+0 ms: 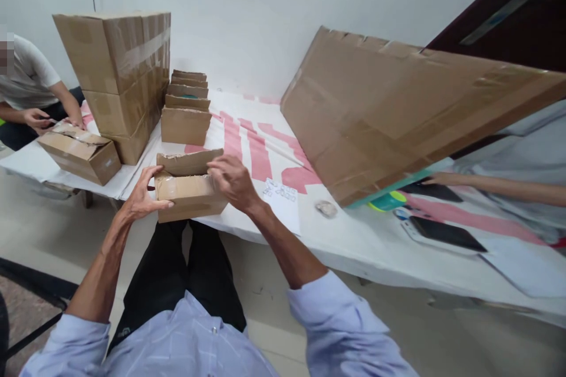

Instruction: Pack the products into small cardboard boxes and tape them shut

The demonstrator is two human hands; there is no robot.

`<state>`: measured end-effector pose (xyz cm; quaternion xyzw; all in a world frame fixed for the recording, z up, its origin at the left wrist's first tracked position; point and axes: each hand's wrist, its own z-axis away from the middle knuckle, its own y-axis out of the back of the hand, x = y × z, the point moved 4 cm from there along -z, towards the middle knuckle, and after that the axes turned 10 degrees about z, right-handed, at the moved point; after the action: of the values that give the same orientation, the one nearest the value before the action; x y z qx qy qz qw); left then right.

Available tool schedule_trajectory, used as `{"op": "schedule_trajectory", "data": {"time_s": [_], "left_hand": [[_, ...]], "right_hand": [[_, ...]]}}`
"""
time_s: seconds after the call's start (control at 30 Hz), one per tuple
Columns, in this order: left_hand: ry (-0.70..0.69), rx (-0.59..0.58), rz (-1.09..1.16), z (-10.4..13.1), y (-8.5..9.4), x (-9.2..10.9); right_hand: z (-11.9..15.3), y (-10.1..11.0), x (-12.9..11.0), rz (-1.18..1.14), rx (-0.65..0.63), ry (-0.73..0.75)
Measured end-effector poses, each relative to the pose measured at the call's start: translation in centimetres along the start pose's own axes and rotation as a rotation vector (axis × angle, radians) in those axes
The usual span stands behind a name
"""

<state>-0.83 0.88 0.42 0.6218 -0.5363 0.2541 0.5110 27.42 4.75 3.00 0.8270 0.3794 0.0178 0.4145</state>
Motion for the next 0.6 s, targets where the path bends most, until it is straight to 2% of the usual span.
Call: {"op": "schedule_trajectory", "data": {"time_s": [0.07,0.13,0.27,0.43,0.6], "left_hand": [[0.000,0.002,0.000,0.0,0.0,0.2],[-0.001,-0.001,0.005,0.1,-0.1,0.3],[-0.005,0.001,0.029,0.3,-0.4,0.2],[-0.015,0.013,0.036,0.4,-0.6,-0.2],[-0.027,0.012,0.045,0.3,-0.7,-0.2]], "right_hand": [[-2.2,-0.8,-4.0,-0.046,-0.158,0.156],[-3.5,-1.9,-6.4,-0.068,-0.282,0.223],[-4.2,-3.8,-7.2,-0.157,-0.404,0.195],[-4.0,-3.9,-6.8,-0.264,-0.358,0.143],[-3.7,-4.1,-7.3,-0.238,-0.251,0.194]]}}
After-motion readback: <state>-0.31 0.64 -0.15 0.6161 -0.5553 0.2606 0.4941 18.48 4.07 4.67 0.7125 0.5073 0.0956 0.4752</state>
